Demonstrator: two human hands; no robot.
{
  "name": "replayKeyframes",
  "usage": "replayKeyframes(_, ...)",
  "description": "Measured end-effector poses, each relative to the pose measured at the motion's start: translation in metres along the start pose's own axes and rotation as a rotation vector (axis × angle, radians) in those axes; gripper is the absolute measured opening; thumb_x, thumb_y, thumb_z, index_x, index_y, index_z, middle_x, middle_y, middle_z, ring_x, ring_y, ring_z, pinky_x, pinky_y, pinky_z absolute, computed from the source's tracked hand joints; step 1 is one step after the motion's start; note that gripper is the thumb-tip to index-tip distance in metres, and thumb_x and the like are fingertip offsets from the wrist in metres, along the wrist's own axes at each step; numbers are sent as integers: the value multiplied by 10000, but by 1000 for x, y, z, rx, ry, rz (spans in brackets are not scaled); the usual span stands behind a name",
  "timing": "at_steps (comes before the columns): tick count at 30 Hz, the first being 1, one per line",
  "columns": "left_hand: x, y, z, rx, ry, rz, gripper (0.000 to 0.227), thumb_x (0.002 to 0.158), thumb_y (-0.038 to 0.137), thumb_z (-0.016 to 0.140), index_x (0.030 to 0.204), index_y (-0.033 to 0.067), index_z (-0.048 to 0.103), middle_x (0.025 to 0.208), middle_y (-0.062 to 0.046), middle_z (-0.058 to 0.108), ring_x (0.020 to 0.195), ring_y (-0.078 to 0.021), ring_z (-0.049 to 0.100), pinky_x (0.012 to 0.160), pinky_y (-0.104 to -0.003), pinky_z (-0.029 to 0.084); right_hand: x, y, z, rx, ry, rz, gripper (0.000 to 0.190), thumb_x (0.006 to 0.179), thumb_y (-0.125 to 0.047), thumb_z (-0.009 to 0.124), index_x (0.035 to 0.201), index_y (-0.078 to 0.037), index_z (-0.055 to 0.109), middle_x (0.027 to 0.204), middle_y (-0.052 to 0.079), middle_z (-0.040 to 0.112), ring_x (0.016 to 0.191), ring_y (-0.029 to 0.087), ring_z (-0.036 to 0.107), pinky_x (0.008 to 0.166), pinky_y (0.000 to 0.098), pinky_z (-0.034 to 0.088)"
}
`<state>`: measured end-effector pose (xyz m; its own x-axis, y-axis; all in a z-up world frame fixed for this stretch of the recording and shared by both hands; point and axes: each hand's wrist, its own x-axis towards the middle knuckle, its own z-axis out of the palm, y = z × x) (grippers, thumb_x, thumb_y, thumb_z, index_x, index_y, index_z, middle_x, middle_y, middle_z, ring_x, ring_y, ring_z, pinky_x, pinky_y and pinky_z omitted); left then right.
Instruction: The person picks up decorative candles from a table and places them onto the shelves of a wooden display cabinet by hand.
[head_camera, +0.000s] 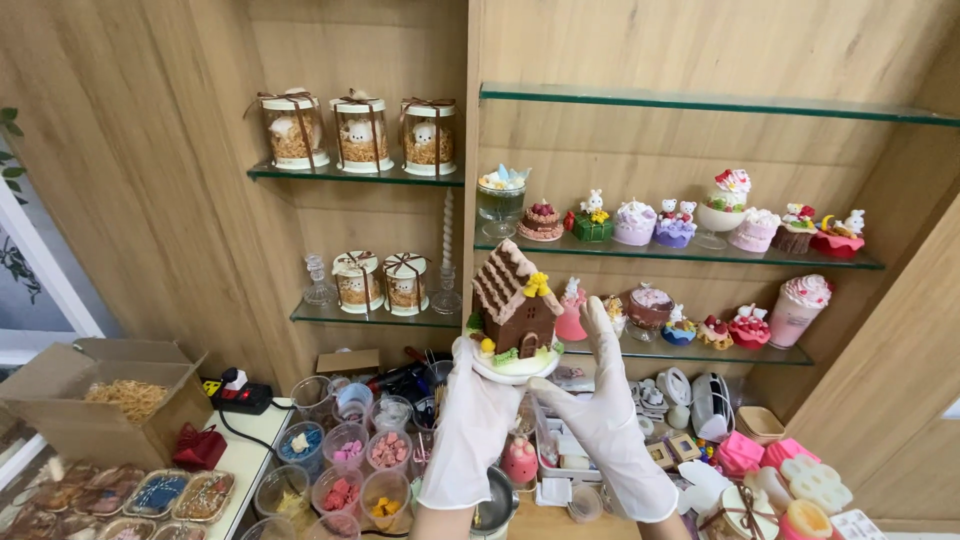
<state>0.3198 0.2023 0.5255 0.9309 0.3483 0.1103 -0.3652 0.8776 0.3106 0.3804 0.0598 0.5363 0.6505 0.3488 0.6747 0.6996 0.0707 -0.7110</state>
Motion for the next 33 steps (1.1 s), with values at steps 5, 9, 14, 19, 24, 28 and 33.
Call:
replayKeyframes(5, -11, 22, 8, -28, -40, 70, 593, 1047, 411, 308, 1470, 6, 403, 1509, -216, 487, 1374, -381, 491, 1136, -573, 420, 10, -8, -2, 214, -12, 69, 1027, 743, -40, 785, 1605, -91, 230, 1652, 147, 353, 1514, 225, 350, 1116, 381, 393)
replayKeyframes(9, -19, 36, 13, -17, 22, 95, 592, 1047, 414, 296, 1457, 0, 402, 1511, -226, 480, 1370, -380, 492, 1133, -575, 421, 28, 7, -11, 395, 13, -47, 923, 836, 27, 704, 1631, -82, 247, 1671, 169, 346, 1536, 253, 361, 1204, 383, 341)
replayKeyframes(14, -19, 47, 16, 88, -93, 162, 555, 1077, 339, 275, 1447, -57, 392, 1512, -226, 494, 1378, -343, 503, 1168, -519, 427, 41, 15, -6, 408, 11, -109, 926, 822, 38, 723, 1632, -45, 283, 1655, 189, 384, 1538, 269, 374, 1263, 381, 291)
replayKeyframes(19, 5, 40, 32, 153, -61, 117, 554, 1069, 357, 293, 1402, -54, 459, 1435, -221, 560, 1298, -333, 567, 1124, -493, 452, 54, -24, 12, 186, -81, -81, 1029, 737, 28, 799, 1600, -35, 242, 1650, 161, 339, 1528, 234, 307, 1222, 366, 256)
replayKeyframes(24, 33, 30, 63, 103, -97, 48, 514, 1067, 345, 342, 1381, -34, 490, 1379, -205, 590, 1243, -330, 589, 1095, -467, 464, 85, -49, 12, 316, -117, -32, 1047, 727, -8, 794, 1607, -54, 227, 1617, 125, 398, 1465, 206, 405, 1147, 341, 390)
replayKeyframes(28, 58, 28, 88, 48, -204, 28, 505, 1061, 316, 345, 1381, -46, 489, 1380, -207, 595, 1262, -319, 586, 1111, -447, 464, 113, -51, 1, 323, -87, -47, 1049, 738, -29, 789, 1611, -60, 208, 1604, 118, 414, 1449, 191, 426, 1133, 332, 409)
replayKeyframes(33, 92, 29, 113, 74, -286, 56, 524, 1081, 325, 365, 1405, -69, 484, 1413, -211, 579, 1289, -300, 558, 1127, -415, 438, 148, -51, -16, 167, -75, -146, 1017, 743, -44, 817, 1597, -40, 266, 1572, 134, 464, 1437, 199, 453, 1163, 337, 388)
